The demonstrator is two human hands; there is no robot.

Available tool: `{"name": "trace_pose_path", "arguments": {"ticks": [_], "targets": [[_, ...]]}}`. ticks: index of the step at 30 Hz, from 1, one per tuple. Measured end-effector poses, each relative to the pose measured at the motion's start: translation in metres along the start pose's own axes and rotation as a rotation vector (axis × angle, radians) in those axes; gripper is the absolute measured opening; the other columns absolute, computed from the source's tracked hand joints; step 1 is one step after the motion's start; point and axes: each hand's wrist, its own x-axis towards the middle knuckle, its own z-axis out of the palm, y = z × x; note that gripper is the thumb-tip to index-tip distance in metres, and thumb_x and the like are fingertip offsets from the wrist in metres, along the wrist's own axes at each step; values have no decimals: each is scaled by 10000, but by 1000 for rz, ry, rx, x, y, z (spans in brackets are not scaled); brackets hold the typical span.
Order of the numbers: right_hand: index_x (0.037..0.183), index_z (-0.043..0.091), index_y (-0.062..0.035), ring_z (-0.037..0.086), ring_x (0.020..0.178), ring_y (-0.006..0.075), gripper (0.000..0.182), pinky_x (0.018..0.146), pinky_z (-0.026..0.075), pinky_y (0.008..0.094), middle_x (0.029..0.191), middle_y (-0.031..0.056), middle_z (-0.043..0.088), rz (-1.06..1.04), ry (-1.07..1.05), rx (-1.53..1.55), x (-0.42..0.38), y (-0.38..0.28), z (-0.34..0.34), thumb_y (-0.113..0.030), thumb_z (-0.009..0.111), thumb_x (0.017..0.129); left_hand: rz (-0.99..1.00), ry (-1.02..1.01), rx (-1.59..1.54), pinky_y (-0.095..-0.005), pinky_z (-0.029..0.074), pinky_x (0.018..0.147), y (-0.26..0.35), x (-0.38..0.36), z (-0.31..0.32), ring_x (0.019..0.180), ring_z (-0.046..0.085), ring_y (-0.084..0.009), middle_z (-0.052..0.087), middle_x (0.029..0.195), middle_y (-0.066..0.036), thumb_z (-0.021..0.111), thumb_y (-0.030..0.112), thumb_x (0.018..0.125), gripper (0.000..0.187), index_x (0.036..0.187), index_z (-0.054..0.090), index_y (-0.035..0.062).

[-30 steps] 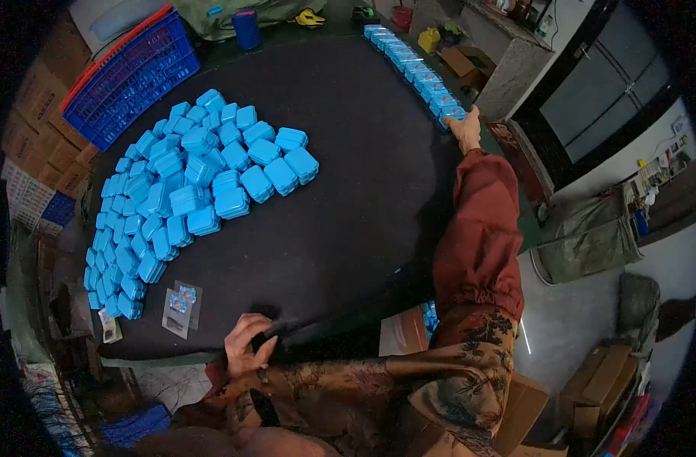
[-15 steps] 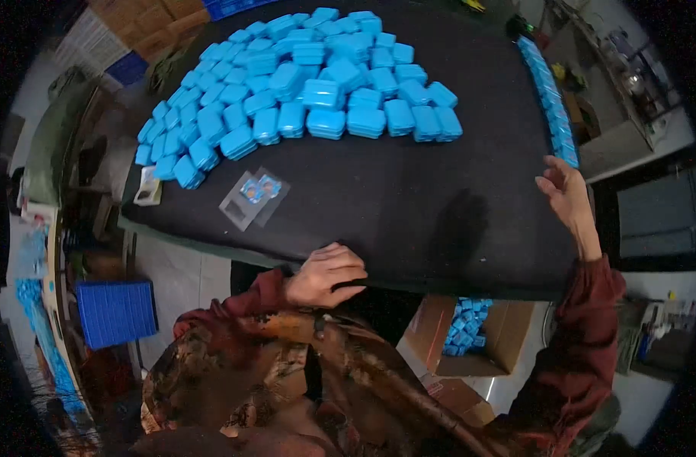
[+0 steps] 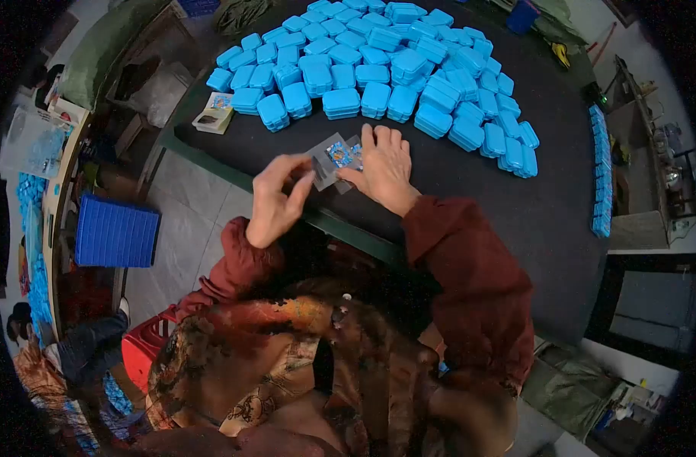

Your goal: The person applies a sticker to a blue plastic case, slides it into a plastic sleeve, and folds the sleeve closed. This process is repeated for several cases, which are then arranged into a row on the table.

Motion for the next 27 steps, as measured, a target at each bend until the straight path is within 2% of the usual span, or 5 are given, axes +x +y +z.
{"name": "trace_pose_path", "arguments": {"ticks": [3, 8, 14, 20, 27], "targets": [[1165, 548, 4, 399, 1034, 320, 661, 828, 325, 413, 1124, 155, 458, 30, 22, -31, -14, 11, 4, -449, 699, 709, 47, -79, 420, -392, 451, 629, -27, 19, -8, 796, 553, -297, 563, 829, -139, 713, 172, 705, 299, 911, 590, -7], [1069, 634, -71, 390, 1114, 312, 463, 882, 310, 439, 1183, 116, 467, 72, 132, 92, -36, 14, 3, -378, 694, 726, 141, -238, 583, -388, 452, 612, -42, 31, 23, 750, 545, -297, 550, 773, -114, 755, 241, 659, 366, 917, 606, 29], [989, 632, -69, 495, 1010, 274, 289, 868, 372, 374, 1099, 89, 555, 33, 210, 319, -39, 32, 1, -153, 687, 718, 13, -324, 351, -393, 431, 594, -50, 32, 33, 733, 546, -292, 564, 691, -97, 705, 151, 704, 163, 748, 583, 52], [1030, 612, -49, 523, 983, 263, 313, 846, 416, 348, 1043, 103, 586, 53, 141, 382, -32, 50, -3, -125, 677, 733, -112, -358, 235, -413, 440, 619, -38, 32, 27, 735, 557, -329, 590, 707, -126, 636, 74, 739, 99, 725, 551, 26], [1092, 580, 24, 561, 881, 158, 386, 765, 441, 286, 984, 111, 609, 268, 202, 553, -13, 41, -5, -212, 674, 801, -231, -306, -357, -243, 376, 527, -32, 31, 26, 596, 455, -78, 488, 654, -18, 580, 53, 864, 154, 760, 470, 22]]}}
